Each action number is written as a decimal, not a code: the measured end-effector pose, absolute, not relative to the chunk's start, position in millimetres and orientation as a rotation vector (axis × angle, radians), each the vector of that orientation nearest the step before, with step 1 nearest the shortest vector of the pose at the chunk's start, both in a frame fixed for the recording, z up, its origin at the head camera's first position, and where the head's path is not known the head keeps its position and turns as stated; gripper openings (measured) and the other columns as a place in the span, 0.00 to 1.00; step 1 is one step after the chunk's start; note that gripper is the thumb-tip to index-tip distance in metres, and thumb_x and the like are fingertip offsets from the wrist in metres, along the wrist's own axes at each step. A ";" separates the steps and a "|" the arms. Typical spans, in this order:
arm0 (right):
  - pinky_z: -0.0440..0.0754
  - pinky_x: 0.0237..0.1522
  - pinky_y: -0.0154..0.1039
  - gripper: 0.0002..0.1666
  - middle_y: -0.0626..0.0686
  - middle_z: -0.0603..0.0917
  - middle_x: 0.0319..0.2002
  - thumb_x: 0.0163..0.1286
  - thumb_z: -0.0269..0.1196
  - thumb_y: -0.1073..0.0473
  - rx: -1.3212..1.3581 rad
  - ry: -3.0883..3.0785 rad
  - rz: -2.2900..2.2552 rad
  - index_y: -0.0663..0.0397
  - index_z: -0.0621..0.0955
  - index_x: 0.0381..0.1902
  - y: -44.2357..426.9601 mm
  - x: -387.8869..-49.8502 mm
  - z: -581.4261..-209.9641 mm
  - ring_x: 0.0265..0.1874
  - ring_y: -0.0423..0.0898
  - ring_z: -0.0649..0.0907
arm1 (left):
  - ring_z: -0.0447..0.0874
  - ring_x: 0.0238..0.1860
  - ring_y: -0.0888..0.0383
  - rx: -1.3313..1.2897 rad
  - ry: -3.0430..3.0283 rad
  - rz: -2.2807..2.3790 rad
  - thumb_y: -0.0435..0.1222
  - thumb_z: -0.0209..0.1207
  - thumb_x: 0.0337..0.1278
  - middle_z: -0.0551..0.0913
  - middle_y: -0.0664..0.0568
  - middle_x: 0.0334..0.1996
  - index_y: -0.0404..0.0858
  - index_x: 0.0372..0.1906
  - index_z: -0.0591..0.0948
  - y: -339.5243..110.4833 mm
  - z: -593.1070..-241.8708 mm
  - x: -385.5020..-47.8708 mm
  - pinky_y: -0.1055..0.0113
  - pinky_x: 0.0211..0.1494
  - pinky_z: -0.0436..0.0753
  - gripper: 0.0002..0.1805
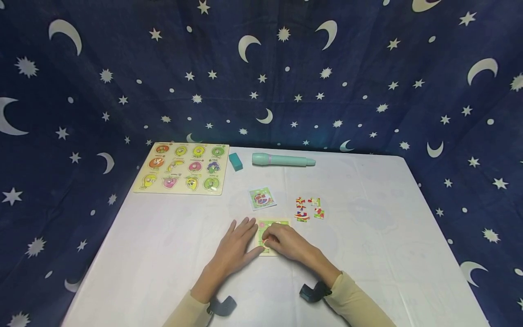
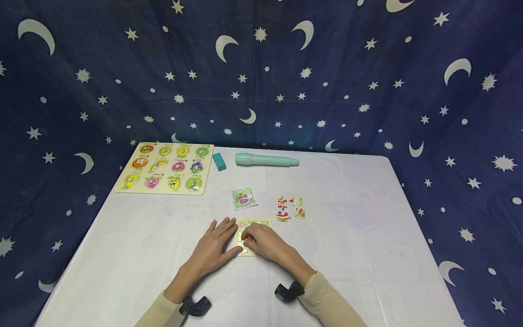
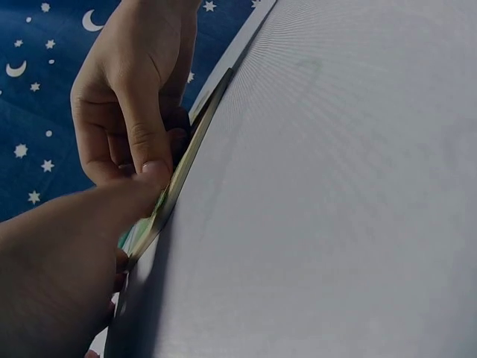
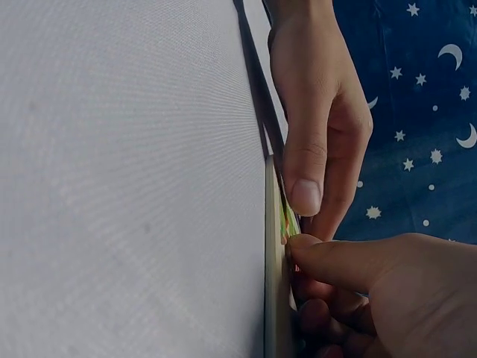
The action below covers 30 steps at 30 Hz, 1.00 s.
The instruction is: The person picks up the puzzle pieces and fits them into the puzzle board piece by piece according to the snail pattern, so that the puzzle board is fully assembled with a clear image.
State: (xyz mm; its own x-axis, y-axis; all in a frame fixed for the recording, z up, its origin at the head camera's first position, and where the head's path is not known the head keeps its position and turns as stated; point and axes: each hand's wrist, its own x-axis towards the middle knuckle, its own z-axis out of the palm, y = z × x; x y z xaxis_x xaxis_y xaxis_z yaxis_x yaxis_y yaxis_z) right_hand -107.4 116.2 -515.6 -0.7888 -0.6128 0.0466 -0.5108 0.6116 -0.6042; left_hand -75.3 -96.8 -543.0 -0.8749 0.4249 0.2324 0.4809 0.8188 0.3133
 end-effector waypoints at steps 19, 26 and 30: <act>0.78 0.36 0.29 0.06 0.40 0.81 0.33 0.68 0.68 0.55 -0.923 2.736 -0.947 0.47 0.85 0.41 123.3 -110.6 -510.6 0.31 0.32 0.76 | 0.70 0.73 0.49 -0.702 -2.846 -0.561 0.65 0.61 0.55 0.75 0.48 0.70 0.39 0.66 0.77 -96.6 -543.1 -74.6 0.44 0.78 0.65 0.43; 0.79 0.37 0.29 0.08 0.41 0.81 0.35 0.67 0.69 0.55 -0.853 2.815 -0.953 0.49 0.85 0.42 132.7 -117.4 -508.5 0.33 0.33 0.76 | 0.68 0.74 0.49 -0.715 -2.877 -0.539 0.69 0.65 0.44 0.74 0.48 0.71 0.38 0.68 0.75 -96.8 -540.4 -74.1 0.45 0.79 0.64 0.51; 0.80 0.36 0.29 0.09 0.43 0.82 0.36 0.65 0.70 0.57 -0.841 2.862 -0.994 0.51 0.86 0.42 139.4 -121.4 -507.9 0.33 0.34 0.78 | 0.69 0.74 0.49 -0.717 -2.876 -0.534 0.67 0.66 0.45 0.74 0.48 0.71 0.38 0.68 0.76 -96.5 -539.9 -74.1 0.45 0.78 0.64 0.49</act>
